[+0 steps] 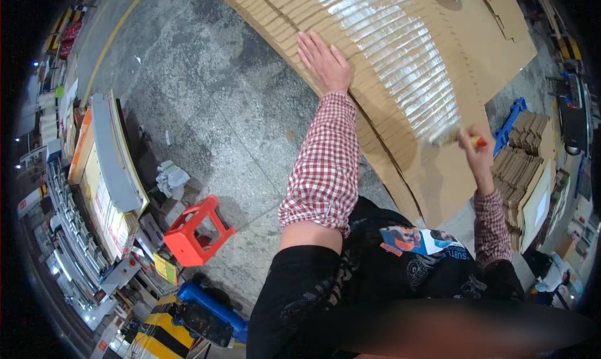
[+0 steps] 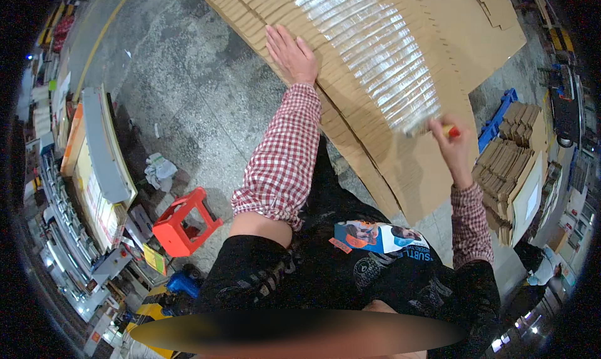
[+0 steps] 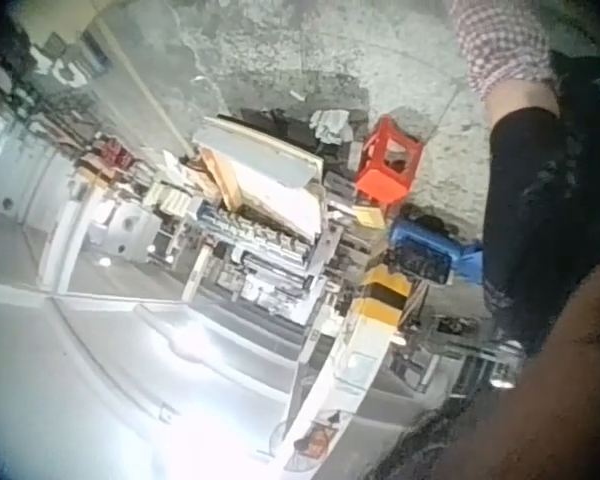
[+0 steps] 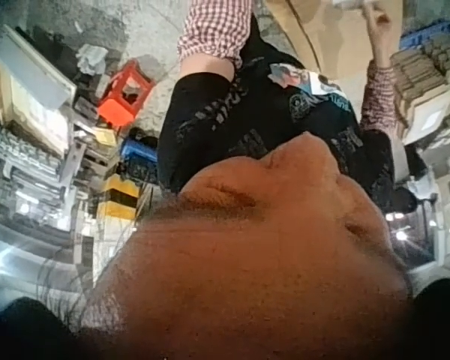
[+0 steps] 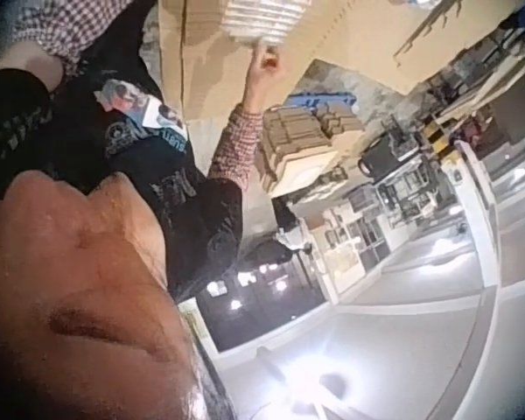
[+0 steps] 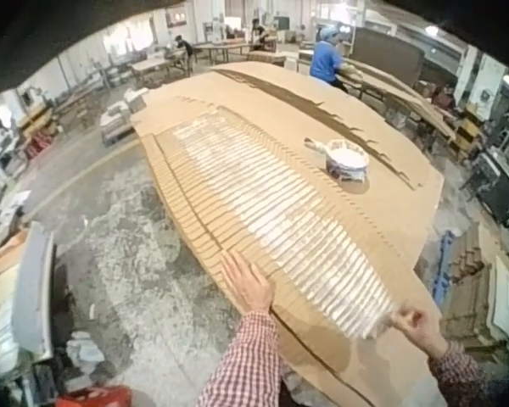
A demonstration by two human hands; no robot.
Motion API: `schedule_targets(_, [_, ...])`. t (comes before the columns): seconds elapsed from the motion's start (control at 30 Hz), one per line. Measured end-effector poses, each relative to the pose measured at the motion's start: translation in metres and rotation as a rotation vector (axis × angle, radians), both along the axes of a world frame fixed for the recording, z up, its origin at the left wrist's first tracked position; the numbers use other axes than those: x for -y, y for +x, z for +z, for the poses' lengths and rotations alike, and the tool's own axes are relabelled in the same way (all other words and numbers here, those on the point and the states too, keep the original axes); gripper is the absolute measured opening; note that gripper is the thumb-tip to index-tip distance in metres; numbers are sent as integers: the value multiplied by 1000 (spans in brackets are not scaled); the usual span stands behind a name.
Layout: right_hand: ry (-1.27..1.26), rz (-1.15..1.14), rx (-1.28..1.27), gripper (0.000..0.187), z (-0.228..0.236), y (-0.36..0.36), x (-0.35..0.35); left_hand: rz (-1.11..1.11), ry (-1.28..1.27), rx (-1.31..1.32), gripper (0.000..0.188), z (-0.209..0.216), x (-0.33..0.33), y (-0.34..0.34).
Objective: The person is using a brush to apply glue or adhesive to a stack of corrugated cardboard sheets.
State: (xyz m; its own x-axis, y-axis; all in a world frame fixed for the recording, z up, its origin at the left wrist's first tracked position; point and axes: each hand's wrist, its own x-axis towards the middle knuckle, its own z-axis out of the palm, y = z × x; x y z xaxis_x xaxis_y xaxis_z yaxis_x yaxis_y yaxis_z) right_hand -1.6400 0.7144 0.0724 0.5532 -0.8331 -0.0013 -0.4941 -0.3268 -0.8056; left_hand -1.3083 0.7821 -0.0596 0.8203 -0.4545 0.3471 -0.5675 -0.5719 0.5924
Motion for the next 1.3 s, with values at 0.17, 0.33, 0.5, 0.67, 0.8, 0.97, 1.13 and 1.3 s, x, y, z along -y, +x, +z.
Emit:
schedule_targets(0.17, [-40, 65, 453, 19, 5, 155, 54, 6, -3, -10, 57, 6, 0, 0])
schedule_targets(0.33, [-88, 169, 409, 21, 6, 272, 72, -35, 22, -87, 58, 9, 0, 0])
schedule_targets(0.5, [-129, 202, -50, 29, 16, 215, 84, -35, 19, -78, 58, 11, 3, 1])
schedule_targets(0.67, [39, 21, 353, 30, 27, 227, 149, -60, 140, -132, 57, 15, 3, 2])
schedule_targets(0.8, [17, 125, 545, 26, 9, 268, 192, -58, 103, -122, 57, 17, 3, 1])
schedule_targets(0.97, [-4, -126, 108, 29, -12, 172, 182, -44, 102, -84, 58, 15, 3, 1])
schedule_targets(1.13, [33, -90, 87, 27, 15, 142, 179, -40, 113, -82, 57, 14, 4, 0])
schedule_targets(1.3, [66, 142, 615, 26, 0, 226, 208, -17, 75, -28, 57, 13, 5, 0])
